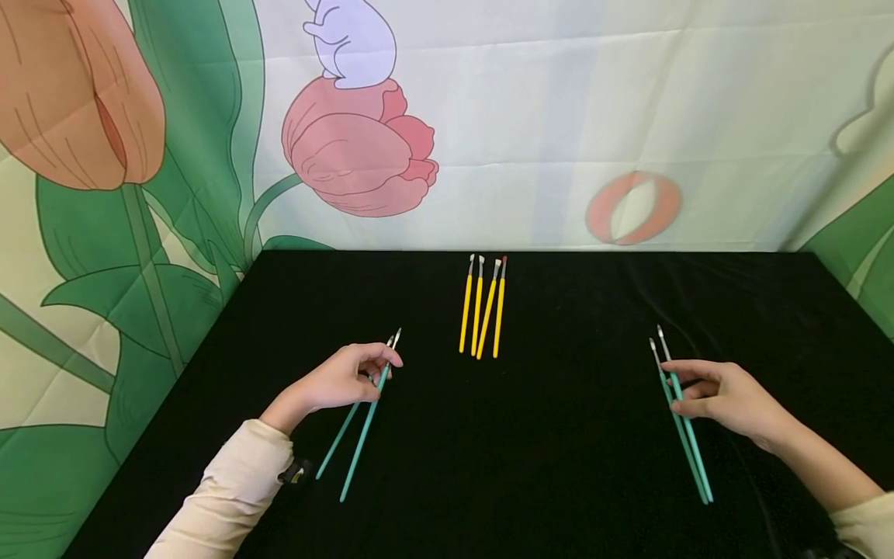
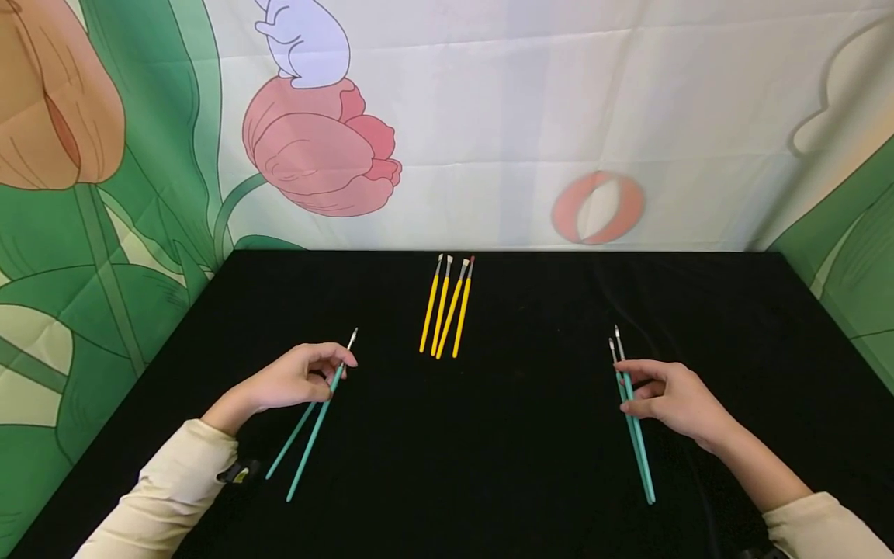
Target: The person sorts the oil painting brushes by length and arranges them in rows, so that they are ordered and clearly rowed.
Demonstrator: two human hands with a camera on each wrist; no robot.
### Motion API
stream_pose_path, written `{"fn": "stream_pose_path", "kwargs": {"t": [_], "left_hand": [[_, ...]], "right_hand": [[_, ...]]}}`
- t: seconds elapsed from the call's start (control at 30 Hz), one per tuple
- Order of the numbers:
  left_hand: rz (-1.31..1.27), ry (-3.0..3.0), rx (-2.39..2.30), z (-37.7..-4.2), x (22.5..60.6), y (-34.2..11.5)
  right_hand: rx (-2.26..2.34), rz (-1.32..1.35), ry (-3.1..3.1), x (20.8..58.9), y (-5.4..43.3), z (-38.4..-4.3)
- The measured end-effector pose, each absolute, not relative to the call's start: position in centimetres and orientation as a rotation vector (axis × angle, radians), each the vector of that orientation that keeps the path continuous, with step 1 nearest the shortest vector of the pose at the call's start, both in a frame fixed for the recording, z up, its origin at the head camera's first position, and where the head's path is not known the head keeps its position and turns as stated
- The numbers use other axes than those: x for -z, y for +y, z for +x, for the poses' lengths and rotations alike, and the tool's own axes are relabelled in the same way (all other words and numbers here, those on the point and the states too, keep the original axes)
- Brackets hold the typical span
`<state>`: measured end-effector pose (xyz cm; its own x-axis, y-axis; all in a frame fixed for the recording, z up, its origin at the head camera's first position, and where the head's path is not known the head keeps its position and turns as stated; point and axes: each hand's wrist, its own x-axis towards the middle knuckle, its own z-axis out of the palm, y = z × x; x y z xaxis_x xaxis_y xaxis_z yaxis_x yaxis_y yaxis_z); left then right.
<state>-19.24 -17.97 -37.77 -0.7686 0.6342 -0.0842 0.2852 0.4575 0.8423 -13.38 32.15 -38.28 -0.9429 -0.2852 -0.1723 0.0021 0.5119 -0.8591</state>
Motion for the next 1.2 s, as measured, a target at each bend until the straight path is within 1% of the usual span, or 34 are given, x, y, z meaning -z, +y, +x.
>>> {"fn": "stream_pose_path", "kwargs": {"t": [1.2], "left_hand": [[0.878,2.218,-1.295,-18.8,37.7,-13.8]], "right_hand": [[1.434,-0.225,2.446,38.1,32.0,-13.5]]}}
